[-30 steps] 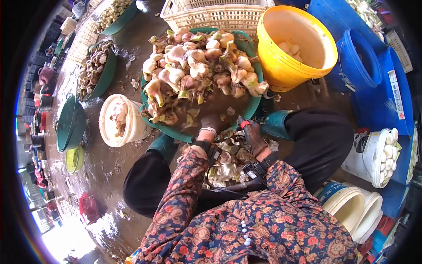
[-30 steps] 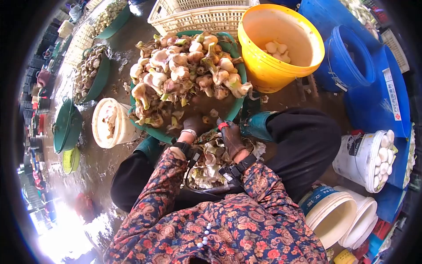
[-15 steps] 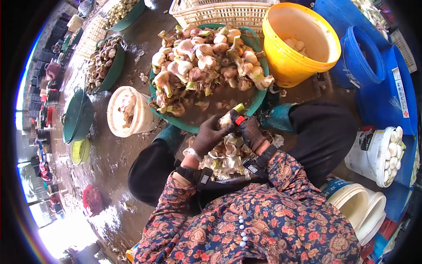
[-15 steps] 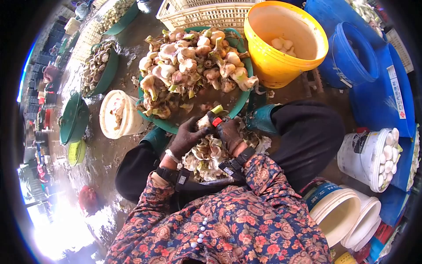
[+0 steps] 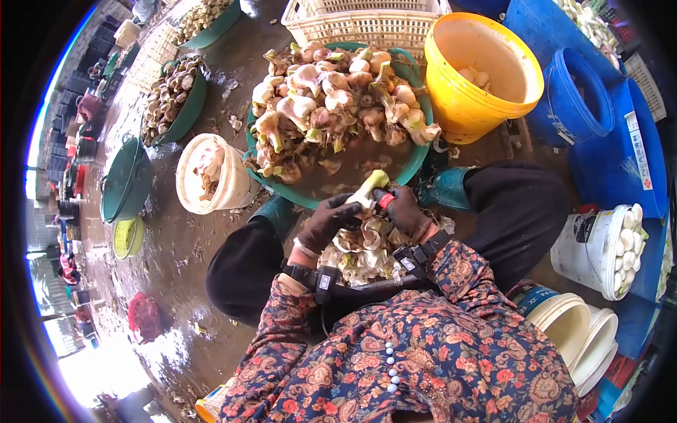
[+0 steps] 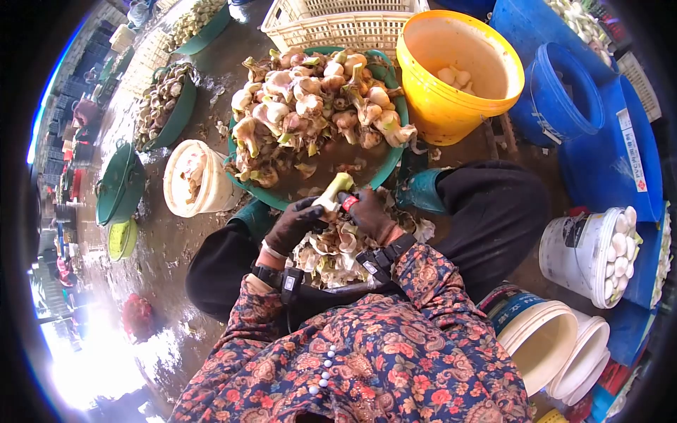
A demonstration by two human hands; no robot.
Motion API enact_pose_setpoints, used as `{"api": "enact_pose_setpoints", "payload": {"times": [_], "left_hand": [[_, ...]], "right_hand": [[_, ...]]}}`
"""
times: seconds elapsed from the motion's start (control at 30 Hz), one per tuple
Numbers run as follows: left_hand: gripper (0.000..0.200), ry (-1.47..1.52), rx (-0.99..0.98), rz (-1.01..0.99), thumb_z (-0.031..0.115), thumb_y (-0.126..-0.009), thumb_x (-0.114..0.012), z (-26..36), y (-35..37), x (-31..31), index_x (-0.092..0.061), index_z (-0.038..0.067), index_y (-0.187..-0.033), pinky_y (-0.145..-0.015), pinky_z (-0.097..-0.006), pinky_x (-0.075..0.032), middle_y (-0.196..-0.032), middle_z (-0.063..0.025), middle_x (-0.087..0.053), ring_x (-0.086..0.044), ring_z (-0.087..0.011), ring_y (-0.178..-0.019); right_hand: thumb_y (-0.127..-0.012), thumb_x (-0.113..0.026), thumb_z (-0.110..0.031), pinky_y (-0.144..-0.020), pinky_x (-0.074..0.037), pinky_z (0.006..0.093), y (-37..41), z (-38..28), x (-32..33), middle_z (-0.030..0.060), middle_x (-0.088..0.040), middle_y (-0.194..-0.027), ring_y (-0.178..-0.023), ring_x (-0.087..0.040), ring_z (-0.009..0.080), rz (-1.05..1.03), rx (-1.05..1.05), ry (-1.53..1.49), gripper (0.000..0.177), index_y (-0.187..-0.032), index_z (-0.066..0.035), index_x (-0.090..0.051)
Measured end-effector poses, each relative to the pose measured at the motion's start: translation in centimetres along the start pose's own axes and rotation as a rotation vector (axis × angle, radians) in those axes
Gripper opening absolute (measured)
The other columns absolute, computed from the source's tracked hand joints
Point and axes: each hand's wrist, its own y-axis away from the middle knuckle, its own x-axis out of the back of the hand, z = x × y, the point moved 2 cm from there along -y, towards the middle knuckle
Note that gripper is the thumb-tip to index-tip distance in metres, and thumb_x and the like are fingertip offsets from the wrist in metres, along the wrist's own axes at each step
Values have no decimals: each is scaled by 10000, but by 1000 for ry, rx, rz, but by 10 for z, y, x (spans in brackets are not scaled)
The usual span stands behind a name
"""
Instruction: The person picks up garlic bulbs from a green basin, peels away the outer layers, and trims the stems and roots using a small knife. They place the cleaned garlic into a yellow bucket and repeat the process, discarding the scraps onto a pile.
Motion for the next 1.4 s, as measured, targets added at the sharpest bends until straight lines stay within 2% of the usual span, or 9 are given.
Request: {"api": "enact_pose_setpoints", "payload": {"times": [0.37, 0.67, 0.77, 0.87, 0.97, 1.07, 1.13, 1.2, 1.4], "left_hand": [[531, -430, -471, 235, 95, -741, -734, -8, -5, -24, -491, -6, -1202, -858, -276, -453, -1096, -92, -599, -563, -131, -966], [243, -184, -101, 225, 144, -858, -609, -37, -19, 3, -622, -13, -1043, -749, -266, -471, -947, -116, -664, -607, -136, -843], [310, -773, -807, 112, 63, -831, -576, -9, -7, 10, -551, -11, -1131, -832, -289, -467, -1079, -124, -621, -604, -231, -994], [326, -848, -866, 148, 32, -810, -568, 5, 3, 6, -549, -7, -1133, -848, -309, -465, -1076, -139, -617, -601, -252, -996], [311, -876, -813, 187, 48, -825, -559, -14, -3, 16, -549, -24, -1127, -847, -324, -466, -1045, -165, -617, -603, -266, -985], [281, -1041, -1042, 316, 113, -856, -563, -20, -1, 18, -559, -41, -1092, -790, -305, -476, -995, -158, -622, -617, -246, -902], [260, 25, -180, 183, 186, -864, -583, 7, 11, 6, -591, 1, -1047, -732, -262, -482, -935, -66, -639, -606, -146, -825], [239, 79, -248, -85, 199, -874, -584, 12, 25, 0, -617, 21, -1031, -723, -230, -461, -911, -8, -629, -570, -84, -800], [432, -940, 5, -531, 242, -770, -716, 14, 46, -25, -592, 4, -1108, -782, -270, -472, -1005, -103, -648, -600, -152, -845]], "right_hand": [[-912, -491, -416, -609, -459, 276, -15, 35, 2, 51, -613, -806, -674, -555, 127, -73, -316, -244, 412, -901, -23, -616], [-869, -590, -292, -788, -449, 290, -14, 27, 6, 94, -609, -996, -917, -568, 172, -163, 8, -61, 356, -1070, 1, -562], [-840, -594, -147, -880, -425, 287, -5, -7, 5, 74, -554, -1126, -1028, -520, 156, -316, -15, -329, 377, -1179, -11, -503], [-781, -604, -88, -930, -407, 306, 0, -18, -3, 87, -544, -1133, -1068, -512, 190, -387, 59, -255, 454, -1219, -37, -492], [-763, -607, -55, -946, -392, 356, 14, -31, -17, 140, -549, -1151, -1034, -521, 338, -147, 697, 889, 407, -1158, -146, -571], [-766, -651, -101, -858, -444, 340, 6, -9, -10, 103, -611, -1047, -952, -573, 271, -11, 518, 462, 292, -1057, -103, -627], [-790, -667, -159, -743, -476, 302, -11, 14, 0, 58, -643, -888, -803, -596, 183, 53, 268, 75, 211, -977, -62, -648], [-818, -654, -167, -627, -469, 251, -24, 27, 25, 25, -629, -796, -674, -563, 107, 218, -128, -539, 192, -958, -37, -645], [-853, -616, -247, -520, -445, 246, -18, 7, 35, -8, -608, -762, -598, -542, 94, 182, -194, -599, 191, -922, -71, -643]]}}
